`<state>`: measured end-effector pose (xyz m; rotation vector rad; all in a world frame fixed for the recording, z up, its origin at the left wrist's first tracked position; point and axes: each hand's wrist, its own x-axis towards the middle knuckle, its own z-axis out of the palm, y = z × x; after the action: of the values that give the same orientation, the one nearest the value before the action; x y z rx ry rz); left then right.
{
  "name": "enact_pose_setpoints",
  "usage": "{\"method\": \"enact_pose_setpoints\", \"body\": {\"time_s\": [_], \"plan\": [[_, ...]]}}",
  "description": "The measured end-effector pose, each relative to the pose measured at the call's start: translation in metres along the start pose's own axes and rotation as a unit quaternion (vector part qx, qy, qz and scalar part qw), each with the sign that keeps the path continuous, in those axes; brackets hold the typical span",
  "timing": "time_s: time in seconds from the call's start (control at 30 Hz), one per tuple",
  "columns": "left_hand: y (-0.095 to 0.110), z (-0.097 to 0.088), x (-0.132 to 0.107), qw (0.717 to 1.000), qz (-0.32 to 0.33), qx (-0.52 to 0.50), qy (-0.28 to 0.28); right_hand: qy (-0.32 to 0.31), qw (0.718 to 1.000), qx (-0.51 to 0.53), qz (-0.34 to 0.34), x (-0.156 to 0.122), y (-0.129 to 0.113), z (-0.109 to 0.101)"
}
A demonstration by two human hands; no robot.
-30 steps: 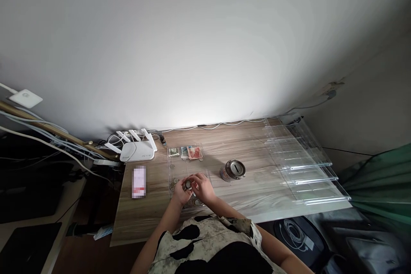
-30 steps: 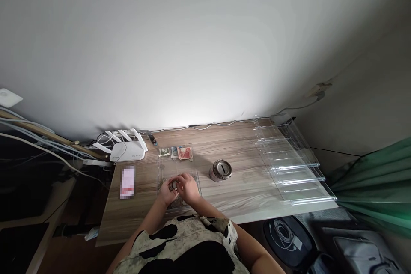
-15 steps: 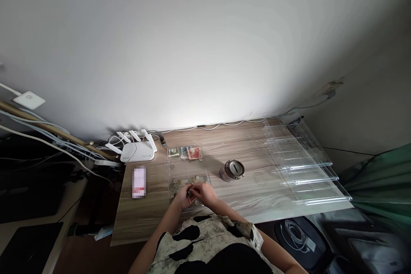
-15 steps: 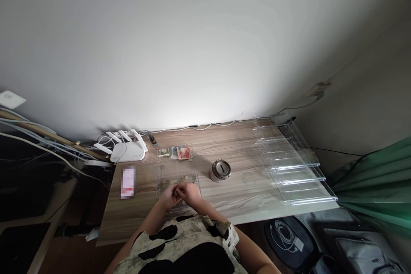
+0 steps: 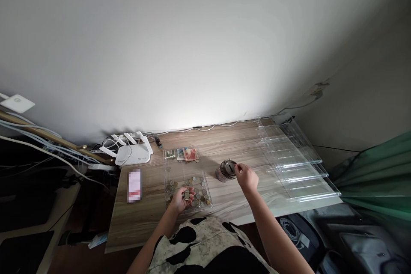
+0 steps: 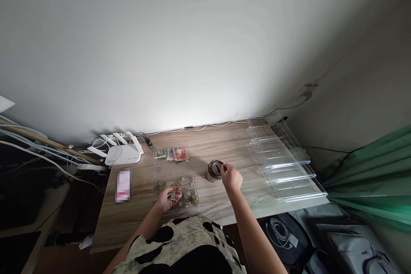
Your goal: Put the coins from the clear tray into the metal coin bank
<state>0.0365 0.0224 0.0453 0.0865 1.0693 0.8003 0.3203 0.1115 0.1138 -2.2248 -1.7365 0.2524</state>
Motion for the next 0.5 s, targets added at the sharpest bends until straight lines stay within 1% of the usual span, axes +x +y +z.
{"method": "enact_pose_setpoints", "body": {"time_s": [0.1,0.2,0.4,0.47,0.5], "plan": [[0.001,0.003,-0.005,1.0,0.017,-0.018,-0.007,-0.025,0.999,-0.025,0.003,-0.006,0.0,0.003],[-0.001,0.003,-0.007,0.999,0.045,0.006,-0.012,-0.038,0.999,-0.037,0.001,-0.01,-0.005,0.006],[-0.009,-0.004,0.003,0.995,0.08,0.059,-0.001,-0.05,0.998,-0.044,0.002,-0.008,-0.01,0.006],[-0.011,-0.007,0.006,0.992,0.094,0.09,-0.005,-0.037,0.999,-0.027,0.0,-0.009,-0.008,0.006],[-0.011,-0.009,0.006,0.989,0.1,0.105,-0.007,-0.017,1.0,-0.008,-0.009,-0.01,-0.008,0.007]]}}
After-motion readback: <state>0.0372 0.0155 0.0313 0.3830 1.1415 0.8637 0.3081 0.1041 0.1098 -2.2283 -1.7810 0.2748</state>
